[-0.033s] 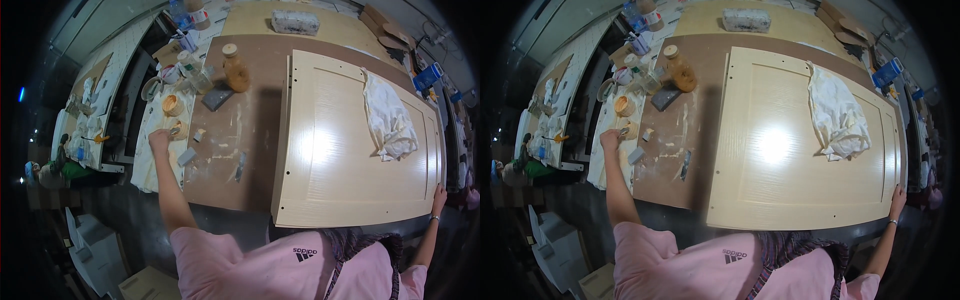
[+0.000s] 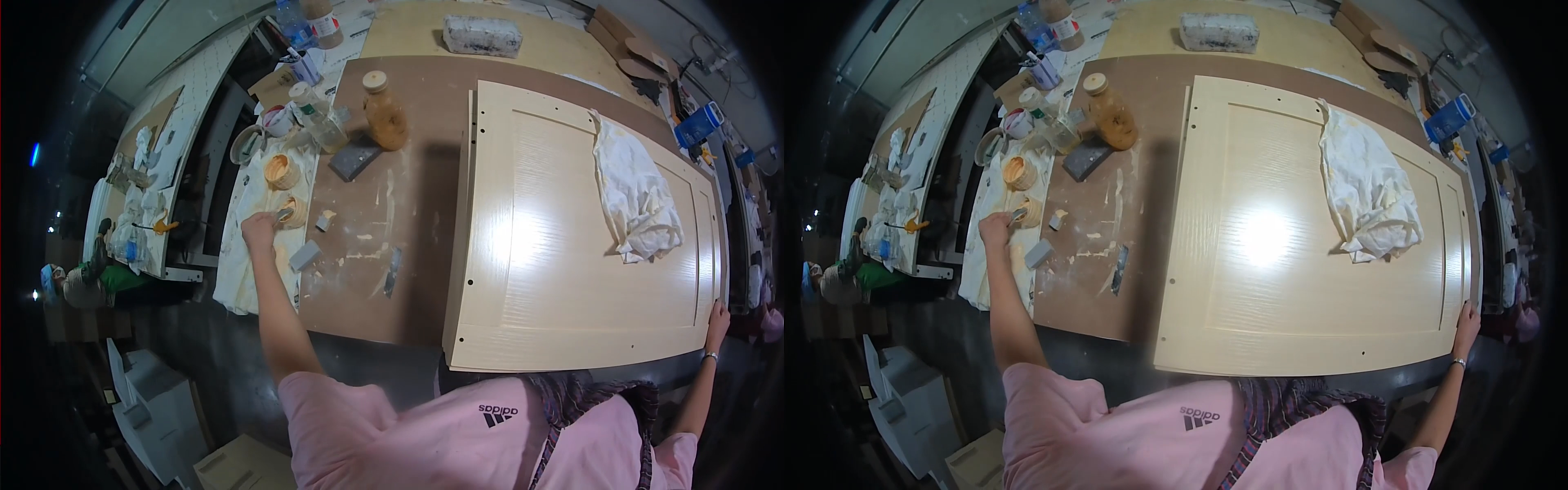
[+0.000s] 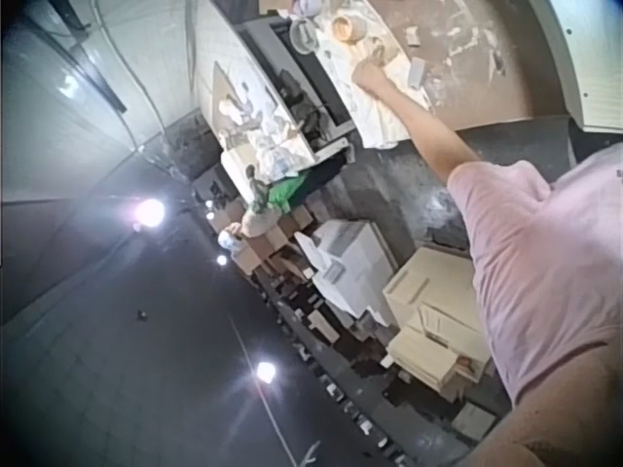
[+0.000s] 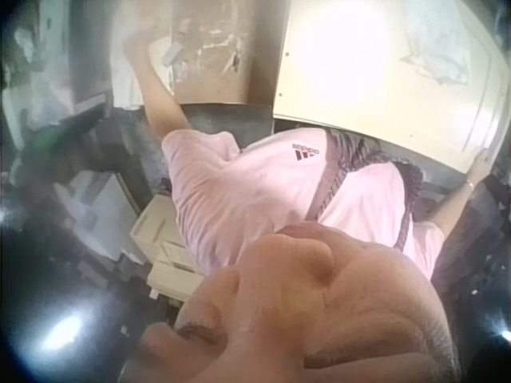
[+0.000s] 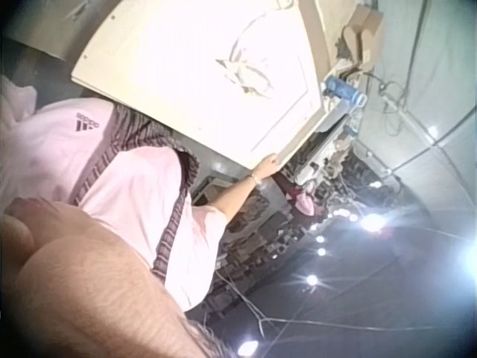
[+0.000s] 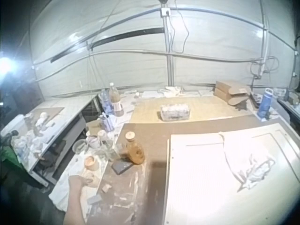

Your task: The person wipes wood panels with a cloth, uses a scraper to clean residue from the recessed edges, and uses a sanding block on a surface.

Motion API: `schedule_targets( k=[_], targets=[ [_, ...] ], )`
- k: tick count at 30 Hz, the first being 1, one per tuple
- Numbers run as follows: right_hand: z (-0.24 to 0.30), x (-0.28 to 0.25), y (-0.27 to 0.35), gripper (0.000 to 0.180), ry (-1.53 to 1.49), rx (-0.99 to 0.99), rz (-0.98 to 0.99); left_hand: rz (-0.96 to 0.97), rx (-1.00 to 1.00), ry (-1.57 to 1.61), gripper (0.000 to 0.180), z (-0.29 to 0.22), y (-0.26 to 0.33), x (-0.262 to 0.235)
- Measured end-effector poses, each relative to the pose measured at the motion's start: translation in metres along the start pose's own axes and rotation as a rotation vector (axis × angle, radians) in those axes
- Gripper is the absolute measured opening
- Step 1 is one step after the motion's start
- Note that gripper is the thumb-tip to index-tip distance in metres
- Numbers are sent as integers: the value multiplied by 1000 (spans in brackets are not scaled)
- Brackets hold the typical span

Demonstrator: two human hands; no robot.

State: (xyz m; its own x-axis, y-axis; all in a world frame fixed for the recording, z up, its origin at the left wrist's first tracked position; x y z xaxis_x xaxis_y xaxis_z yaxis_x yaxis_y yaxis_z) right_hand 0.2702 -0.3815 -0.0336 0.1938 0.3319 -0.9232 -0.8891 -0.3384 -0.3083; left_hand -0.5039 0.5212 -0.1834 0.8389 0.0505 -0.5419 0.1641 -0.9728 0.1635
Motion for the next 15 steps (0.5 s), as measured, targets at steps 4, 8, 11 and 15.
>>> schedule_targets(
  k=[4,8,11,15],
  targets=[
    [6,-5,4,48,5,-64,-21,12,-118,284,11,3,16,-1],
    [5,-7,4,48,-6,16,29,71,-186,327,5,-21,50,-8],
    [8,-6,3,45,12,31,28,144,-192,480,3,-49,77,-2],
    [43,-14,10,39,19,-14,-190,399,-110,674,5,-125,148,13]
  ],
)
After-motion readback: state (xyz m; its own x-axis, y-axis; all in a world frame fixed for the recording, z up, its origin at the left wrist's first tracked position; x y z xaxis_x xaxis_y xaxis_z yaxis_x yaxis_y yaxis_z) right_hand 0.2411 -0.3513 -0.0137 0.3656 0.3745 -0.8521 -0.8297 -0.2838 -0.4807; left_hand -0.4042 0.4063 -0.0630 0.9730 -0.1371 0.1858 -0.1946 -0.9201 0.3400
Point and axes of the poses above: each hand's wrist, its own y-axis away from the middle knuckle, its own x-axis out of the palm, z = x × y, the point moved 4 cm from there along -y, towards the middle knuckle, and after that the axes turned 9 degrees about -x, right-handed, at the moved point
